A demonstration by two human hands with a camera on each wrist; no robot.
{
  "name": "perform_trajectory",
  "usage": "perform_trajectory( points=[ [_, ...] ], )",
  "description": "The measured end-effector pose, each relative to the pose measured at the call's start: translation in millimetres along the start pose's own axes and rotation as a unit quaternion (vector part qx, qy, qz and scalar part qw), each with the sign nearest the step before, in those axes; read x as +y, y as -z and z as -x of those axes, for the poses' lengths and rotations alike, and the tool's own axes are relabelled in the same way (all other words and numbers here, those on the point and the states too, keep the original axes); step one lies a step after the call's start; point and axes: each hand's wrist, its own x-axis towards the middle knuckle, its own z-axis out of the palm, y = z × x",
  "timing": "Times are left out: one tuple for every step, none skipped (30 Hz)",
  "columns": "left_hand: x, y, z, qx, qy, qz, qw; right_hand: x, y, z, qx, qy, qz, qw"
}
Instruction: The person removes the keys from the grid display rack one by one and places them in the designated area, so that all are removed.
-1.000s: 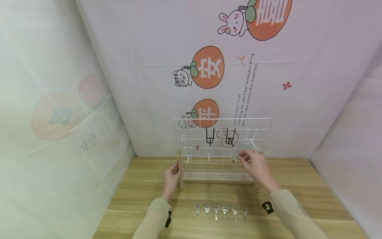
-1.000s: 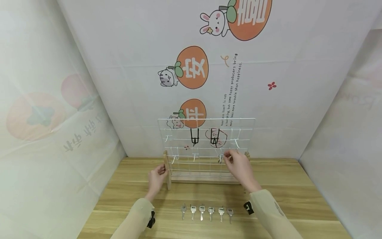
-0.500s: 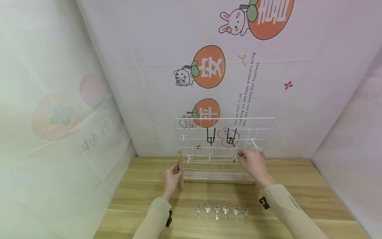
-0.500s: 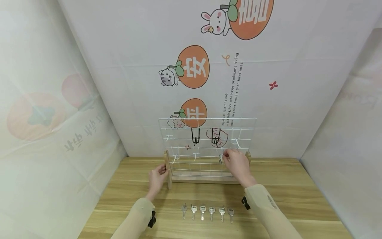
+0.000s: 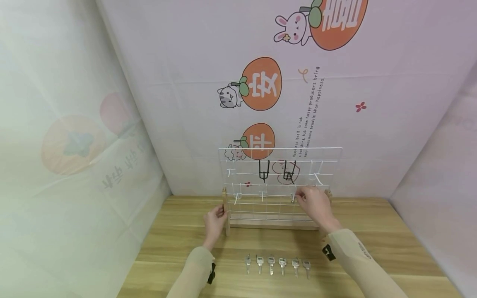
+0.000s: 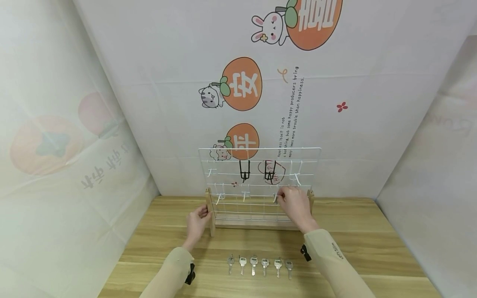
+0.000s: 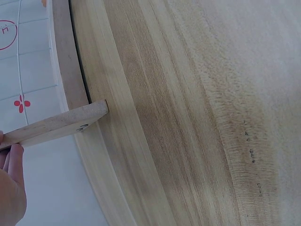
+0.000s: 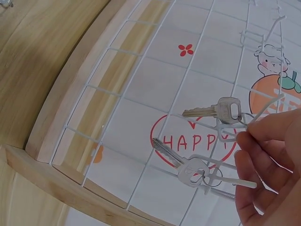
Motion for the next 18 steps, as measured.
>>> perform_trajectory(
  points=[
    [0.1, 0.0, 0.2, 0.000, 0.002, -0.001, 1.0000, -0.2, -0.1, -0.1, 0.001, 0.005, -0.001, 1.000],
    [0.3, -0.1, 0.2, 0.000, 0.003, 0.000, 1.0000, -0.3, -0.4, -0.1, 0.002, 0.009, -0.002, 1.000],
    [0.5, 0.0, 0.2, 0.000, 0.005, 0.001, 1.0000, -0.5, -0.6, 0.0, 0.006, 0.014, -0.003, 1.000],
    [0.7, 0.1, 0.3, 0.000, 0.006, 0.001, 1.0000, -0.9, -0.7, 0.2, 0.009, 0.019, -0.004, 1.000],
    [0.7, 0.1, 0.5, 0.000, 0.006, 0.002, 1.0000, -1.1, -1.0, 0.5, 0.013, 0.024, -0.006, 1.000],
    [0.9, 0.0, 0.5, 0.000, 0.007, 0.002, 1.0000, -1.6, -1.2, 0.8, 0.017, 0.030, -0.007, 0.999],
    [0.6, -0.1, 0.5, 0.000, 0.006, 0.002, 1.0000, -1.9, -1.6, 1.2, 0.021, 0.034, -0.009, 0.999],
    [0.2, -0.2, 0.5, 0.000, 0.005, 0.003, 1.0000, -2.1, -1.7, 1.6, 0.024, 0.038, -0.010, 0.999],
    [0.1, -0.2, 0.6, 0.000, 0.003, 0.002, 1.0000, -2.6, -1.7, 2.1, 0.026, 0.042, -0.014, 0.999],
    [-0.1, -0.2, 0.7, 0.000, 0.002, 0.002, 1.0000, -3.0, -1.8, 2.7, 0.027, 0.043, -0.017, 0.999],
    [-0.3, -0.3, 0.7, 0.000, 0.002, 0.002, 1.0000, -3.3, -1.8, 3.3, 0.027, 0.045, -0.020, 0.998],
    [-0.3, -0.3, 0.6, -0.001, 0.002, 0.002, 1.0000, -4.1, -1.8, 3.9, 0.025, 0.044, -0.025, 0.998],
    [-0.6, -0.2, 0.6, -0.001, 0.003, 0.003, 1.0000, -4.5, -1.6, 4.5, 0.023, 0.042, -0.030, 0.998],
    [-0.5, -0.2, 0.7, -0.001, 0.004, 0.002, 1.0000, -4.9, -1.5, 5.1, 0.019, 0.040, -0.035, 0.998],
    [-0.4, -0.1, 0.7, -0.001, 0.005, 0.002, 1.0000, -5.2, -1.6, 5.6, 0.015, 0.037, -0.037, 0.999],
    [-0.3, -0.1, 0.7, -0.001, 0.009, 0.004, 1.0000, -5.3, -1.8, 6.2, 0.012, 0.034, -0.038, 0.999],
    [-0.3, -0.1, 0.6, 0.000, 0.010, 0.004, 0.9999, -5.4, -1.8, 6.6, 0.010, 0.033, -0.039, 0.999],
    [-0.3, -0.1, 0.5, 0.000, 0.011, 0.004, 0.9999, -5.7, -1.9, 6.9, 0.009, 0.031, -0.039, 0.999]
  ],
)
